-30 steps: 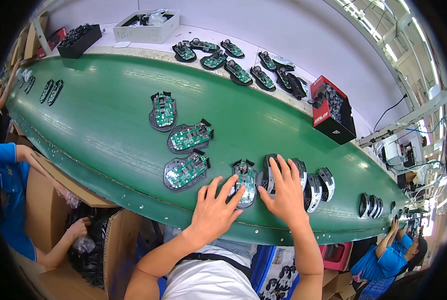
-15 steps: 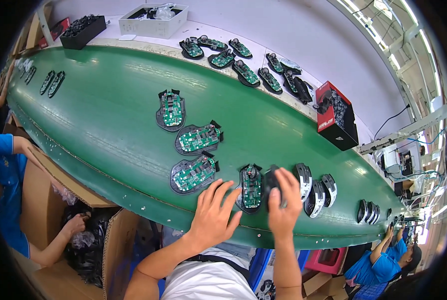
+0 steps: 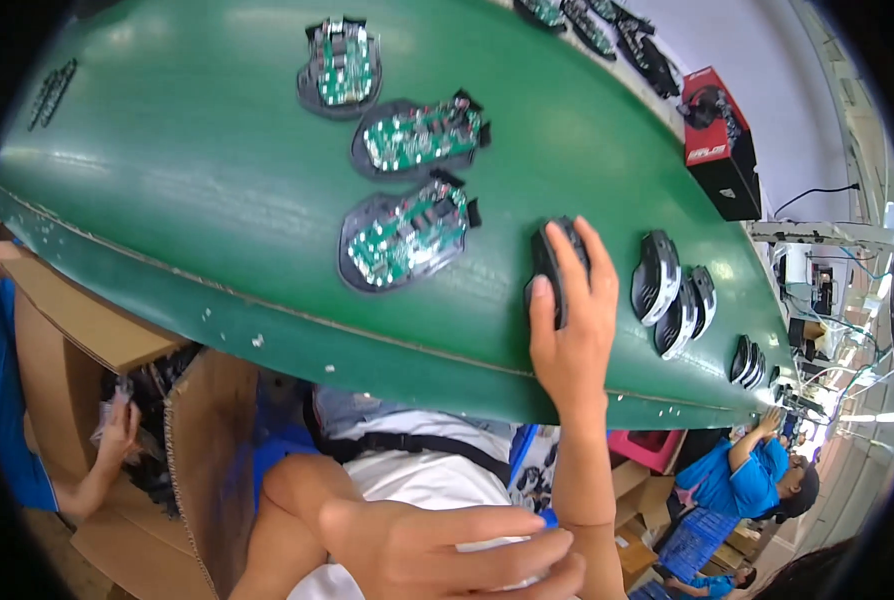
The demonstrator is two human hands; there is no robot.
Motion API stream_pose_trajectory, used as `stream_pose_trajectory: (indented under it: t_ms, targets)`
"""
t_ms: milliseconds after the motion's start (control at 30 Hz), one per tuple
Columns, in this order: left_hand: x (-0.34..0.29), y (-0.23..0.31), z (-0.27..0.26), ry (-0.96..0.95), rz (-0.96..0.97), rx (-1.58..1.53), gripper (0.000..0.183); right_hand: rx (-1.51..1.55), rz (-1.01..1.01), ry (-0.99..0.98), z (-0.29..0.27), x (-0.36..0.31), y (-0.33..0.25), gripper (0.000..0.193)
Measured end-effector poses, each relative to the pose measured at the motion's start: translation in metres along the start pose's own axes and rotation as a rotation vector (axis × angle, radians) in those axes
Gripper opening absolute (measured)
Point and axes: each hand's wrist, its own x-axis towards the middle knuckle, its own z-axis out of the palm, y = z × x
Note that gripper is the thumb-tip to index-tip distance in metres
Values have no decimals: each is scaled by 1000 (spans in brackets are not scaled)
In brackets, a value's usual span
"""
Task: The person assembles computer mice along a conveyor belt, inserting scroll wheels onto circuit board bases by hand, fitting top shells over the bases, and sliding the assembled mice down the line.
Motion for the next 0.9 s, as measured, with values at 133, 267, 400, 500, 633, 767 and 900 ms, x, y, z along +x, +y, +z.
stream_pose_trajectory:
  t_ms: [133, 267, 400, 500, 633, 767, 900]
  targets:
    - [19, -1, 41, 564, -250, 172, 15, 37, -22, -66, -7, 3, 14, 46]
    - [21, -2, 38, 251, -7, -46, 12, 150, -6, -56, -19, 4, 26, 42]
    - [41, 7, 58, 418, -210, -390, 21, 69, -26, 1, -24, 7, 35, 40]
    - [39, 9, 54, 480, -424, -807, 11, 29, 9, -30, -13, 12, 34, 40]
    - [39, 13, 70, 241, -556, -1085, 26, -44, -1, -48, -11, 8, 44, 43]
    - [38, -7, 85, 149, -640, -299, 36, -78, -8, -83, -15, 9, 49, 43]
    - [35, -18, 109, 112, -709, -184, 35, -157, -12, -86, -21, 11, 50, 41]
